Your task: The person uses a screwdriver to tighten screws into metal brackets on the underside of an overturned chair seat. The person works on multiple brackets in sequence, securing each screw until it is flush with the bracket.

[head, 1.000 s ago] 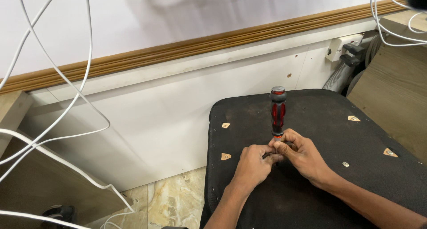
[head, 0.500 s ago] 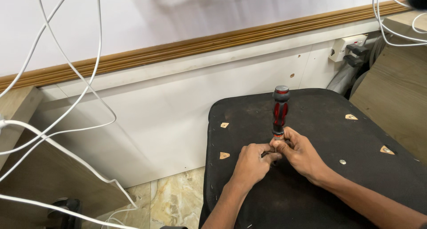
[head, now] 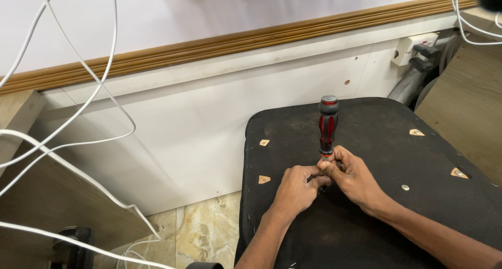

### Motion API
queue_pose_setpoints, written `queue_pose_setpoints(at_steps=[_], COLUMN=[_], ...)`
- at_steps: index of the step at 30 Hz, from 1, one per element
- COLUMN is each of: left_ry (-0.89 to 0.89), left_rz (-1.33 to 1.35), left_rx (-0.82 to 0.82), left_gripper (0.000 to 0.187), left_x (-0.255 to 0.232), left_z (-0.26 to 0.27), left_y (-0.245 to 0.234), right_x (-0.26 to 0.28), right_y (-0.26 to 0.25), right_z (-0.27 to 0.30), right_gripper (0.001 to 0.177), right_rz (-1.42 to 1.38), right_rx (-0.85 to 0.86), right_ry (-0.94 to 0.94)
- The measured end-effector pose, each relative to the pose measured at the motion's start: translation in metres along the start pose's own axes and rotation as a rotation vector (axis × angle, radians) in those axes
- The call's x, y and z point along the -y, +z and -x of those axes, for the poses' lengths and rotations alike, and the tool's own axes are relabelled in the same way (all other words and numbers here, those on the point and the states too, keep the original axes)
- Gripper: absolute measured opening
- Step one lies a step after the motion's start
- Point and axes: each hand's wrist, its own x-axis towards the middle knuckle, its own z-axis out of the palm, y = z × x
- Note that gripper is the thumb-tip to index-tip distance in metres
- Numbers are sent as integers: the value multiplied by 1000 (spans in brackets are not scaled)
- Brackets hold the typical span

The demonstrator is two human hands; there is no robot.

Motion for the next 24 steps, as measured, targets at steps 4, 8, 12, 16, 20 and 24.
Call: queue_pose_setpoints(at_steps=[4,8,12,16,20,24], left_ry=[25,50,58,38,91,110], left_rz=[29,48,58,25,21,45], left_rx=[-17,-31,-37,-24,-15,-10], left_gripper=[21,21,21,21,21,23], left_x=[7,11,10,13,26,35], left_z=[4,8,15,20,22,21], left_y=[-2,1,2,4,6,4], right_x=[-1,-6,-9,-16,-28,-38], right_y=[4,6,9,12,17,22], right_z=[0,2,7,12,13,10], right_gripper=[15,15,17,17,18,18], right_rz=[-37,-40,-59,-117,-136,-125], right_rx=[42,52,21,26,23,17], right_ry=[-35,-34,-21,-43,-49,-70])
